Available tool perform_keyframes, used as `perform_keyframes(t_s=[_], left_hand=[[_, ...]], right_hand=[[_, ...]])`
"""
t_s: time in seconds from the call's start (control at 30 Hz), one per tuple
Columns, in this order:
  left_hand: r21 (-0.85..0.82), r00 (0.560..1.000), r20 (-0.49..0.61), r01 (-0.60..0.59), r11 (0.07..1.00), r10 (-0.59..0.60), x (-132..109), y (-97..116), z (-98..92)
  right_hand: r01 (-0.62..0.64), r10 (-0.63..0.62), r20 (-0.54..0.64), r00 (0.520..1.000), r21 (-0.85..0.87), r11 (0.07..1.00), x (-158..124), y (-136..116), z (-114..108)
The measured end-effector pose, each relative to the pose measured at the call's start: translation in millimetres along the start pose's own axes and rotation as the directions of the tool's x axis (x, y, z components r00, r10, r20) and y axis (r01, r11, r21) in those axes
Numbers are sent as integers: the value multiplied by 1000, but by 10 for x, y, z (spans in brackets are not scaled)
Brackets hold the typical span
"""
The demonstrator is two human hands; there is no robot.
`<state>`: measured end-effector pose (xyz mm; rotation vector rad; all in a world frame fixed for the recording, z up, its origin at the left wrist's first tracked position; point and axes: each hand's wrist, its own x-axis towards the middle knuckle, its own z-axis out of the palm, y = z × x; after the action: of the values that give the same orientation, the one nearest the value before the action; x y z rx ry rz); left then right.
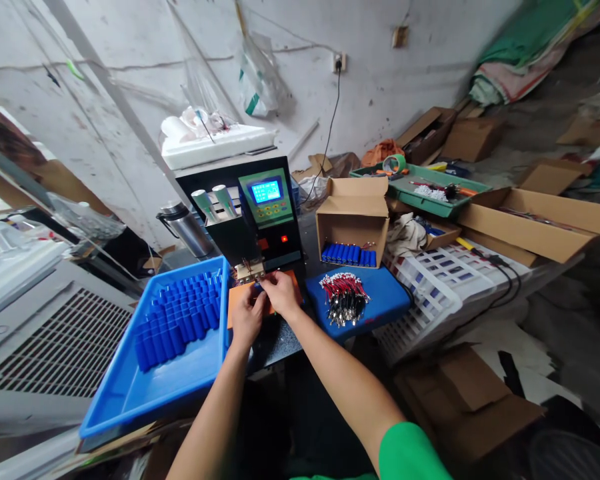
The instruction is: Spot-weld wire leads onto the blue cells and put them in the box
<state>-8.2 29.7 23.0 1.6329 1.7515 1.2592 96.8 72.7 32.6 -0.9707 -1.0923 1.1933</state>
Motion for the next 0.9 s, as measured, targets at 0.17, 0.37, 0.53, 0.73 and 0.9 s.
perform_keyframes(t_s=[0.17,0.37,0.53,0.73,0.9], left_hand=[[-1,1000,2,4,1000,-4,-1,8,-1],[5,1000,-8,-2,1000,2,0,-8,7],[17,1000,-5,-8,1000,8,-4,1,5],[38,1000,-16,-15,999,16,-14,38,-6],[50,1000,-23,-9,999,10,-18,46,-3]], right_hand=[[11,-11,-7,1000,-24,1000,-16,-27,9],[1,-1,-14,1000,-44,999,-9,-39,17],[13,-14,-14,1000,-55,998,-10,-29,10],[34,-35,-7,999,-63,997,-2,-4,9],[43,-43,-3,999,-77,996,6,17,5]])
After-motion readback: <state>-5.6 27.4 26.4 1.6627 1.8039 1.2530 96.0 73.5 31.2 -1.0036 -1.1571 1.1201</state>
